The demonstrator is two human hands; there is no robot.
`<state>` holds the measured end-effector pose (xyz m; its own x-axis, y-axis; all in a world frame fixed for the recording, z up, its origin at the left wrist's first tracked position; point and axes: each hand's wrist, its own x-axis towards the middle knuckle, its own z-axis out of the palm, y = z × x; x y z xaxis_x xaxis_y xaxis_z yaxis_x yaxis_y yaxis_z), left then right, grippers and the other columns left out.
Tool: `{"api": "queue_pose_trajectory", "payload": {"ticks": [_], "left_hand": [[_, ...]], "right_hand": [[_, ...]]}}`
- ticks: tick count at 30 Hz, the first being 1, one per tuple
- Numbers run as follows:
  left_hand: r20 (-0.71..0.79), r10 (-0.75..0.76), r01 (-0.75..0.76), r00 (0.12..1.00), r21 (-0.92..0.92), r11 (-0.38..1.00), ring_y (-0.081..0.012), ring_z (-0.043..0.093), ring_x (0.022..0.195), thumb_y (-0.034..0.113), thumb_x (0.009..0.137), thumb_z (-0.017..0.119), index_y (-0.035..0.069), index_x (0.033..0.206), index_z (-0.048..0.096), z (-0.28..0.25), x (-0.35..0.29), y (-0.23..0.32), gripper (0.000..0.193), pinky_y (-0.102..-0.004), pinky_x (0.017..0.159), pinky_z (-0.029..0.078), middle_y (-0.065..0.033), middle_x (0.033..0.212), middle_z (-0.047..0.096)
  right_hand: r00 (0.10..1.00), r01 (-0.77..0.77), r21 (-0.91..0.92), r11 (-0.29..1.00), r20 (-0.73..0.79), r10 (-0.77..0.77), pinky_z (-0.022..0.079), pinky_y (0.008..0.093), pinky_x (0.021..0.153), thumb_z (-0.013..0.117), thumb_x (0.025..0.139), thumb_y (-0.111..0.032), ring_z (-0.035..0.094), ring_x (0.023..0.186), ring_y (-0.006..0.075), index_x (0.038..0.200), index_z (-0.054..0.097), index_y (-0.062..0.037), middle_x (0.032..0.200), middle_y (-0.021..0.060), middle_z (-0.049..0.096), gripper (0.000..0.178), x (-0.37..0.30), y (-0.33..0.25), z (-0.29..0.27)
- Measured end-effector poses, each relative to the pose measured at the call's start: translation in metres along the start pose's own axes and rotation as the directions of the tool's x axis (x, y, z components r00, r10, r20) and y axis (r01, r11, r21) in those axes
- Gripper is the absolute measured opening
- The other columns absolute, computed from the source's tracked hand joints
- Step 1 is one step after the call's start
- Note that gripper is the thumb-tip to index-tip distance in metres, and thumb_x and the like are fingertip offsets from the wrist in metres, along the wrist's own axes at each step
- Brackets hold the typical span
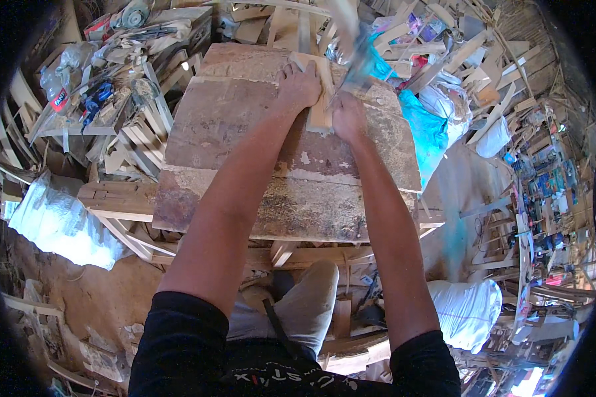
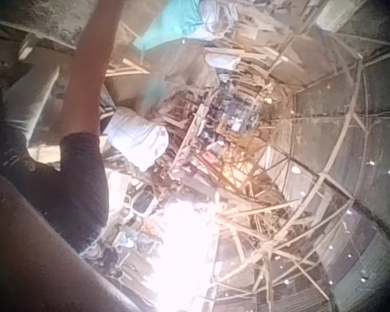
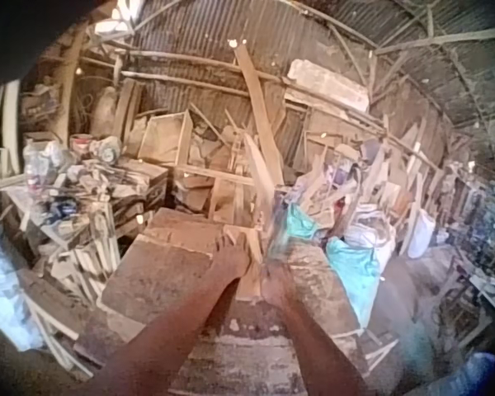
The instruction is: The person uses a saw to cut a curved shape into a piece of wood on a workbench. They hold the wood with one hand and operate the saw with the other, then pick up and inspect the cut wooden piece.
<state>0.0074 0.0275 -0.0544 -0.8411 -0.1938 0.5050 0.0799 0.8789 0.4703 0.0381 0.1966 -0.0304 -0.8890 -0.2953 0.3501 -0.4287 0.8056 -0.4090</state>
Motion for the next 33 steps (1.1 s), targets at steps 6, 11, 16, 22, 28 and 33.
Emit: {"api": "queue_pose_trajectory", "payload": {"ticks": [6, 11, 16, 22, 28, 33], "left_hand": [[0.065, -0.004, 0.003, 0.998, 0.008, 1.000, -0.0564, 0.044, 0.136, 0.038, 0.105, 0.044, 0.008, 0.145, 0.047, -0.004, 0.004, 0.005, 0.050, -0.0676, 0.114, 0.028, -0.0409, 0.139, 0.050], [0.110, -0.019, 0.017, 0.994, 0.020, 1.000, -0.0560, 0.042, 0.139, 0.039, 0.104, 0.045, 0.008, 0.149, 0.043, -0.007, 0.006, 0.002, 0.054, -0.0675, 0.116, 0.026, -0.0409, 0.143, 0.048], [0.109, -0.013, 0.013, 0.994, 0.008, 1.000, -0.0559, 0.040, 0.141, 0.040, 0.104, 0.046, 0.009, 0.151, 0.042, -0.003, 0.008, 0.002, 0.057, -0.0674, 0.117, 0.025, -0.0416, 0.145, 0.047], [0.159, -0.027, 0.031, 0.987, -0.021, 0.999, -0.0570, 0.039, 0.141, 0.041, 0.104, 0.045, 0.010, 0.151, 0.042, -0.008, 0.010, 0.002, 0.056, -0.0681, 0.118, 0.024, -0.0425, 0.146, 0.045], [0.146, -0.021, 0.024, 0.989, -0.020, 1.000, -0.0573, 0.040, 0.140, 0.041, 0.104, 0.046, 0.009, 0.149, 0.044, -0.009, 0.012, 0.006, 0.055, -0.0684, 0.116, 0.026, -0.0421, 0.146, 0.046], [0.159, -0.017, 0.020, 0.987, -0.018, 1.000, -0.0583, 0.042, 0.138, 0.042, 0.103, 0.047, 0.008, 0.147, 0.045, -0.005, 0.013, -0.003, 0.055, -0.0682, 0.116, 0.027, -0.0428, 0.145, 0.046]], "right_hand": [[0.999, -0.014, -0.117, 0.993, 0.027, 0.017, 0.039, 0.0567, 0.115, 0.050, 0.094, -0.021, 0.059, 0.124, 0.0477, 0.126, 0.066, -0.0009, 0.130, 0.0290, 0.065, 0.041, 0.004, 0.005, 0.001], [1.000, 0.012, -0.045, 0.999, -0.018, -0.013, 0.040, 0.0580, 0.112, 0.051, 0.095, -0.020, 0.059, 0.123, 0.0477, 0.130, 0.065, -0.0013, 0.129, 0.0295, 0.065, 0.042, -0.002, -0.005, -0.005], [0.997, 0.053, -0.016, 0.998, -0.063, -0.054, 0.043, 0.0581, 0.107, 0.050, 0.098, -0.022, 0.059, 0.121, 0.0482, 0.127, 0.064, -0.0004, 0.126, 0.0301, 0.065, 0.039, -0.002, -0.005, -0.007], [0.989, 0.085, -0.073, 0.994, -0.111, -0.093, 0.046, 0.0584, 0.100, 0.048, 0.101, -0.023, 0.061, 0.114, 0.0503, 0.115, 0.067, 0.0032, 0.119, 0.0320, 0.067, 0.035, -0.002, -0.002, 0.001], [0.993, -0.043, -0.121, 0.992, 0.102, 0.055, 0.037, 0.0570, 0.116, 0.045, 0.102, -0.032, 0.055, 0.130, 0.0489, 0.125, 0.068, 0.0012, 0.134, 0.0311, 0.063, 0.047, 0.013, 0.009, 0.003], [0.999, -0.022, -0.025, 0.999, 0.048, 0.023, 0.038, 0.0581, 0.115, 0.047, 0.100, -0.027, 0.055, 0.130, 0.0479, 0.135, 0.063, -0.0022, 0.134, 0.0310, 0.062, 0.046, 0.002, -0.009, -0.007]]}}
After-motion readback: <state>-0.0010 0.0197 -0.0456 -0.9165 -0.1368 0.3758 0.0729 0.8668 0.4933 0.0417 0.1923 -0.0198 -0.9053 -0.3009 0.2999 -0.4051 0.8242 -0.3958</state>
